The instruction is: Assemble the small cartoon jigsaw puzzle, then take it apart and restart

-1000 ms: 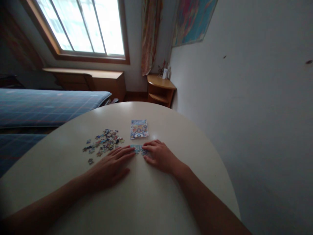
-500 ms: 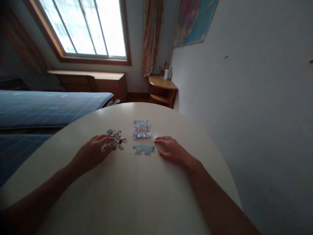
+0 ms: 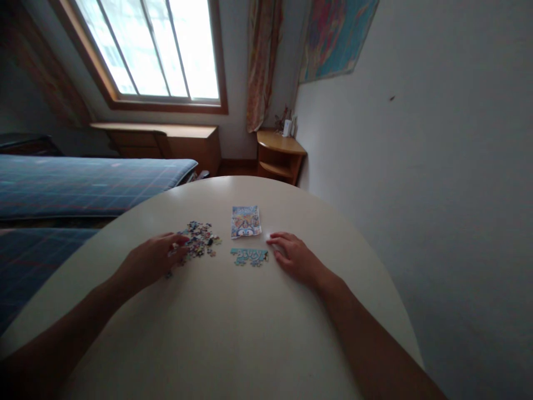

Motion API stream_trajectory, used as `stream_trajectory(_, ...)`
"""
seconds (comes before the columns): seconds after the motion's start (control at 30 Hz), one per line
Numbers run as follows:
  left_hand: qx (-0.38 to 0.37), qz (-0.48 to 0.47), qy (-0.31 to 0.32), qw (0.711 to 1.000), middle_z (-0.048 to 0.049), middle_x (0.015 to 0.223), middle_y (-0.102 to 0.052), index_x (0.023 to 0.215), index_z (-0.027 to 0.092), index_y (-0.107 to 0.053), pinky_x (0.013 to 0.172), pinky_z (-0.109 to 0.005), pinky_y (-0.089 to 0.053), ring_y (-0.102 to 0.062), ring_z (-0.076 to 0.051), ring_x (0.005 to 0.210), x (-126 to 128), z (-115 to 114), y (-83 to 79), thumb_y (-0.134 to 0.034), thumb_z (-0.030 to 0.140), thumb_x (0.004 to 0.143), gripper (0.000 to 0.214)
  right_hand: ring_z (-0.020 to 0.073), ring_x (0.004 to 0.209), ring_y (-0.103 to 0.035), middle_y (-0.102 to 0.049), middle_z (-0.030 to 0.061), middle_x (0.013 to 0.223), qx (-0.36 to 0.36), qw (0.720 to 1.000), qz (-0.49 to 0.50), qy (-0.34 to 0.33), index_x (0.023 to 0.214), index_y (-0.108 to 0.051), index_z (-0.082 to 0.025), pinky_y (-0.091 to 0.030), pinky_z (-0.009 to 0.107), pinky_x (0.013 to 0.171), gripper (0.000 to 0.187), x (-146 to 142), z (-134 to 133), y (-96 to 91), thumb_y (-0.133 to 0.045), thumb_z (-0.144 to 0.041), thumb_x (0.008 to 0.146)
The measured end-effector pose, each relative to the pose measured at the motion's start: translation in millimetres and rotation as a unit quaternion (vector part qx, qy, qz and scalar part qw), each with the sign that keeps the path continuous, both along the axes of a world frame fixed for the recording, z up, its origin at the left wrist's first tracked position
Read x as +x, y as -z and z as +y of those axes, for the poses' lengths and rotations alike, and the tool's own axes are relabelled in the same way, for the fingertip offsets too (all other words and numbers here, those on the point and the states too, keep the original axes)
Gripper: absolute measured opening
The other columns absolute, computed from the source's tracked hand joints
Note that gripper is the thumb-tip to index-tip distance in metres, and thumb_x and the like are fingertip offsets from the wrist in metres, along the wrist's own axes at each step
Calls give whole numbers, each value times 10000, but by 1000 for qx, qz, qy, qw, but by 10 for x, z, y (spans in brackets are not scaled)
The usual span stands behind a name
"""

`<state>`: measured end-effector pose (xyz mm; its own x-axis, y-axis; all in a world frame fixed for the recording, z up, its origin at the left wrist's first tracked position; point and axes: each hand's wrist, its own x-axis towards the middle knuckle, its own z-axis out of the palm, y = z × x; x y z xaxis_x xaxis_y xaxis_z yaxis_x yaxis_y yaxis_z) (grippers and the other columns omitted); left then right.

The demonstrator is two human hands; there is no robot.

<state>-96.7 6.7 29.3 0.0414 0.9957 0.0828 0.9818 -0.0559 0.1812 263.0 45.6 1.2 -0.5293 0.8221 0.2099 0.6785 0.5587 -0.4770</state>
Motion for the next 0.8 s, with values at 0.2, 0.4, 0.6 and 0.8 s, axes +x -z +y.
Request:
stream_trajectory(0.2, -19, 16, -6, 1000, -20, 1114, -696, 1085, 295, -689, 684, -300, -474, -684, -229, 862, 45, 5, 52, -475, 431, 907, 310, 250, 1258, -523, -594, 130, 1315, 0, 1000, 1, -4, 1204, -647, -183, -407, 479, 1086, 377, 8, 10, 4, -501, -184, 857)
stream_trajectory(0.4, -26, 11, 12, 1000, -4, 1115, -693, 1031, 311, -708, 649, -278, -455, -680, -206, 821, 65, 11, 43, -497, 391, 893, 265, 250, 1260, -519, -598, 128, 1311, 9, 1000, 3, -2, 1198, -648, -187, -402, 484, 1087, 366, 2, 10, 22, -497, -194, 865)
stream_trajectory(0.6, -44, -9, -4, 999, -10, 986, -735, 1051, 310, -712, 657, -257, -453, -683, -202, 815, 61, 13, 10, -479, 361, 900, 282, 240, 1253, -522, -596, 116, 1313, 8, 1000, 0, -1, 1211, -644, -198, -397, 467, 1093, 372, 10, 11, 24, -503, -195, 867)
stream_trajectory(0.8, -11, -15, -6, 1000, -11, 949, -746, 1047, 288, -702, 681, -263, -461, -688, -198, 809, -27, 71, 18, -475, 362, 908, 276, 250, 1251, -526, -595, 119, 1316, 2, 1000, 3, 1, 1202, -646, -202, -392, 488, 1093, 369, 0, 4, 4, -507, -191, 861)
